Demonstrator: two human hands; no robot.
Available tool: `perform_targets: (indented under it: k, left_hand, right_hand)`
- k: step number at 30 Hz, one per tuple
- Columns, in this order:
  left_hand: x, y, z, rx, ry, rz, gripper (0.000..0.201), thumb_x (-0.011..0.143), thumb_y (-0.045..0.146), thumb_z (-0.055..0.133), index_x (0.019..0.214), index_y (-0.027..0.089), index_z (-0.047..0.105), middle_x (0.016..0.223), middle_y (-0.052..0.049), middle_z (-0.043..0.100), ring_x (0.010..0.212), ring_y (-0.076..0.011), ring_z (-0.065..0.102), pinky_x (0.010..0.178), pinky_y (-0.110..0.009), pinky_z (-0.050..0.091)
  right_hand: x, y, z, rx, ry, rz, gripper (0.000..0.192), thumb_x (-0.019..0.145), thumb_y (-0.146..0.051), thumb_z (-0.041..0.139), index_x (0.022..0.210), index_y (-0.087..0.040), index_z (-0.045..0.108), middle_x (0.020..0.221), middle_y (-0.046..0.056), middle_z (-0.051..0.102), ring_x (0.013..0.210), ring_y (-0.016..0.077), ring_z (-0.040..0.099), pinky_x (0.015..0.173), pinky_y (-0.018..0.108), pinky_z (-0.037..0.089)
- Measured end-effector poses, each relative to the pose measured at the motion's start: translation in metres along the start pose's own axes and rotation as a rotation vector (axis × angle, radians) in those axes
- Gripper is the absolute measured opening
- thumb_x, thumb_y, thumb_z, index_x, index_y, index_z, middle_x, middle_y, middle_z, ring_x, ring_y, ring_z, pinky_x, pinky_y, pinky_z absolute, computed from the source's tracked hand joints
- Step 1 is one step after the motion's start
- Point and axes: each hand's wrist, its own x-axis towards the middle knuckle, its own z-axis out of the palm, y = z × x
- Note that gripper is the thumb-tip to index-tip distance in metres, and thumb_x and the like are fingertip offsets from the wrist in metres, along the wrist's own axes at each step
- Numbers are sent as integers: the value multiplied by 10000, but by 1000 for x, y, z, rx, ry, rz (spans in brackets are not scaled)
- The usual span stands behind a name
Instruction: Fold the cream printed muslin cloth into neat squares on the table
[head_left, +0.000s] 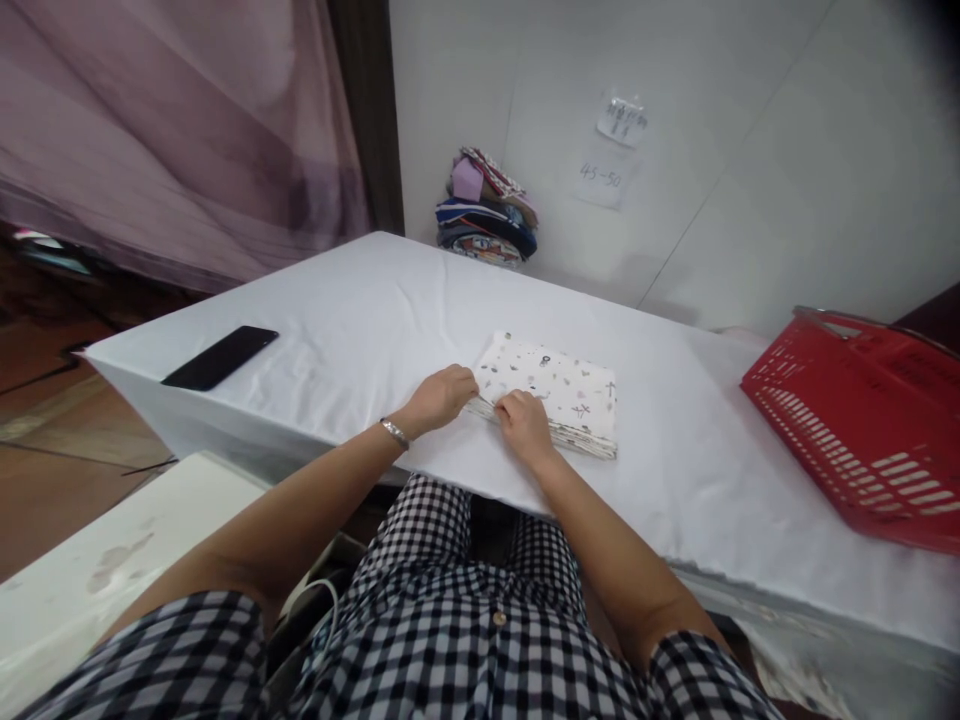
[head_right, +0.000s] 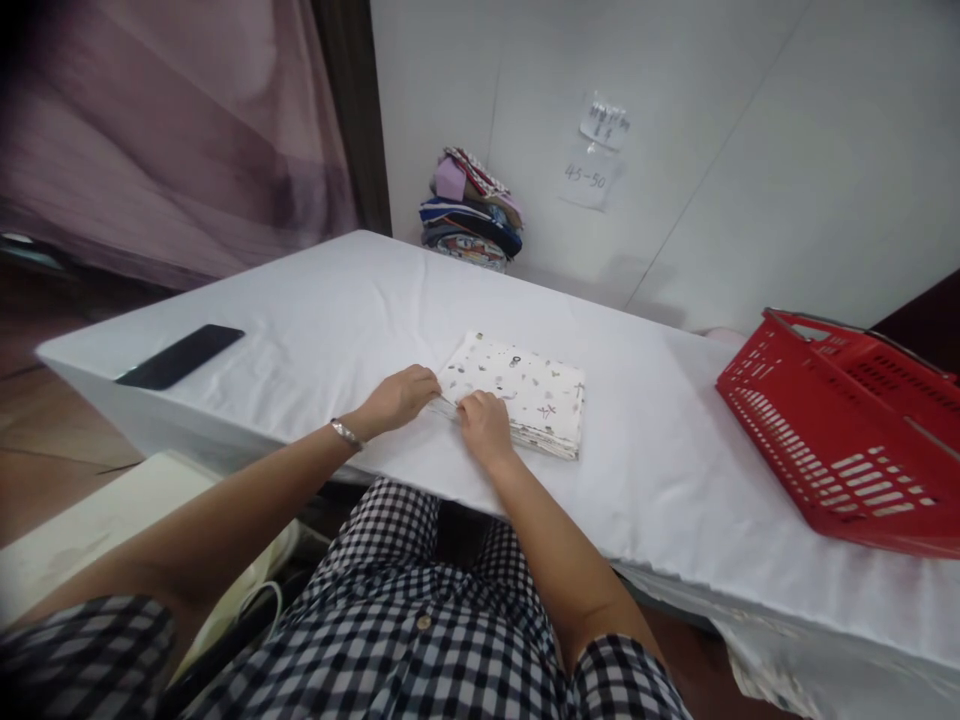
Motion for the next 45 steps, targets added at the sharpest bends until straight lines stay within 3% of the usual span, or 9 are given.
perform_targets:
  k: [7, 14, 17, 20, 24, 31, 37, 41, 45]
  left_hand:
    - [-17, -4, 15, 3, 76, -37, 198, 926, 227, 405, 913, 190, 599, 950, -62, 602, 925, -188, 523, 804, -318, 458]
    - [-13, 3, 14, 28, 132, -19, 230, 926, 299, 429, 939, 186, 629, 988, -79, 619, 951, -205, 542, 833, -356, 447]
    - [-8, 10, 18, 21, 110, 45, 244, 903, 328, 477, 1033, 193, 632, 1059, -91, 620, 1006, -229, 534, 854, -393, 430]
    - [-4, 13, 25, -26, 69, 38, 217, 899, 296, 472, 997, 219, 650, 1001, -67, 638, 966, -217, 547, 833, -386, 433]
    - [-3, 11, 30, -117, 127, -30, 185, 886, 305, 491, 903, 216, 652, 951, -53, 649, 919, -203, 558, 834, -388, 439]
    - [-3, 17, 27, -178, 149, -80, 162, 855, 290, 502, 854, 204, 639, 913, -58, 652, 887, -213, 561, 826, -403, 445]
    - [5, 24, 22, -154, 166, -81, 212, 862, 348, 494, 835, 210, 653, 903, -54, 657, 865, -217, 566, 811, -399, 433]
    - [16, 33, 29, -127, 164, -60, 237, 879, 355, 477, 891, 219, 670, 936, -63, 662, 905, -234, 565, 816, -414, 424]
    - [21, 36, 38, -104, 117, -9, 262, 896, 360, 453, 937, 227, 675, 935, -62, 661, 888, -228, 560, 792, -403, 426]
  right_hand:
    - [-8, 1, 2, 19, 8, -34, 202, 926, -225, 445, 924, -187, 644, 918, 61, 595, 880, 199, 477, 797, 324, 335]
    - [-13, 2, 1, 42, 26, -43, 230, 925, -184, 438, 999, -187, 656, 972, 65, 601, 907, 197, 477, 811, 316, 345]
    - [-12, 1, 2, 14, 14, -33, 248, 930, -194, 426, 1003, -191, 663, 971, 67, 602, 903, 199, 477, 807, 319, 347]
    - [-14, 5, -1, 7, -1, -54, 263, 929, -189, 422, 1052, -198, 654, 998, 66, 609, 930, 199, 483, 820, 321, 358]
    - [-36, 30, -15, 29, 28, -32, 264, 923, -192, 435, 1051, -197, 665, 1037, 74, 622, 974, 199, 506, 855, 335, 383]
    - [-112, 97, -60, 39, 190, 154, 260, 910, -245, 450, 1009, -202, 687, 1031, 87, 648, 982, 215, 556, 889, 385, 424]
    - [-131, 115, -77, 108, 273, 265, 249, 899, -263, 453, 947, -213, 692, 967, 77, 664, 932, 204, 584, 857, 360, 468]
    - [-117, 112, -80, 65, 232, 275, 237, 893, -242, 467, 946, -224, 698, 970, 70, 668, 944, 204, 582, 861, 363, 459]
    - [-99, 111, -88, 10, 34, 229, 212, 890, -213, 502, 942, -222, 708, 985, 54, 666, 938, 185, 566, 856, 332, 437]
